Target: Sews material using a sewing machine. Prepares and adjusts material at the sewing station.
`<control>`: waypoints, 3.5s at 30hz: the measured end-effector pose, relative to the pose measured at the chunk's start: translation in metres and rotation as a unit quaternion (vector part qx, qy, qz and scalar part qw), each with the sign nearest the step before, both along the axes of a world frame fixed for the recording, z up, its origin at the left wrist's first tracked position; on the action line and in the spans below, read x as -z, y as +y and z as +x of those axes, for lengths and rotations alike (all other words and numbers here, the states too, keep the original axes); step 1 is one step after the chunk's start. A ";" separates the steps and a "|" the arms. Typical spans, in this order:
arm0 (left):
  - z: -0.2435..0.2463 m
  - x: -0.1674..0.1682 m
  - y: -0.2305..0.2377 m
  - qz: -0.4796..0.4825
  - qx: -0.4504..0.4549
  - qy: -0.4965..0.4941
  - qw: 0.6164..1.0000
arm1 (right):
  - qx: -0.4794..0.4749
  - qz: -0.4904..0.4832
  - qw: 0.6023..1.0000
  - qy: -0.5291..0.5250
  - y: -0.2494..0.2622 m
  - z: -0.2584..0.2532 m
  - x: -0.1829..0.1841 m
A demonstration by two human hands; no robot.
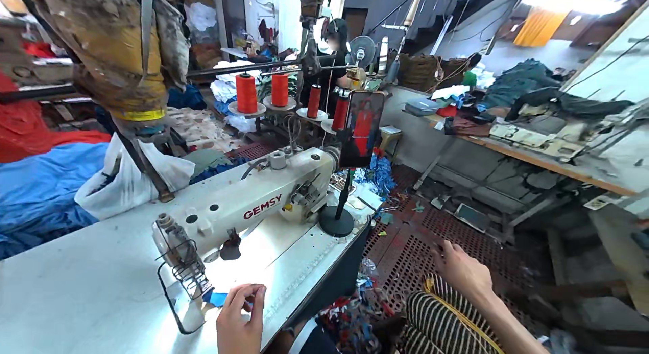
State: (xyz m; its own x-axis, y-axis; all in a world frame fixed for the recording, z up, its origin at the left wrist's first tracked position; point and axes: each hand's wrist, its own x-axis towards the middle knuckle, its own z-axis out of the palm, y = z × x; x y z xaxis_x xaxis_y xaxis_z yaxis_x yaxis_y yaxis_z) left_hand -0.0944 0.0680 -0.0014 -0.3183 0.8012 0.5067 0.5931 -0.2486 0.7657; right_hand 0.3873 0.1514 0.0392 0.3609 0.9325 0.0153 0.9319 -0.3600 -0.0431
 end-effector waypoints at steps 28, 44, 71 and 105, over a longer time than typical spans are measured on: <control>0.006 0.009 -0.004 0.023 -0.001 -0.032 0.999 | -0.385 0.063 0.812 0.433 -0.022 -0.216 0.011; 0.006 0.009 -0.002 0.040 -0.001 -0.087 0.995 | -0.192 -0.057 0.587 0.784 -0.045 -0.340 0.021; -0.006 -0.008 0.007 -0.156 -0.019 -0.181 0.971 | -0.360 -0.202 0.789 0.455 0.052 -0.419 0.001; -0.116 0.012 0.010 -0.138 -0.169 0.160 0.963 | -0.336 -0.327 0.732 0.495 0.072 -0.471 0.012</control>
State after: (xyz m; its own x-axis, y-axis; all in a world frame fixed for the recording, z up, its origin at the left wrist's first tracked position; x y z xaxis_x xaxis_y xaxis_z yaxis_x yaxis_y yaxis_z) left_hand -0.2106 0.0779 -0.0133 -0.4479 0.7973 0.4047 0.8206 0.1867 0.5402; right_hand -0.0835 0.2231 0.0268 -0.6502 0.5954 -0.4718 0.5369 -0.0792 -0.8399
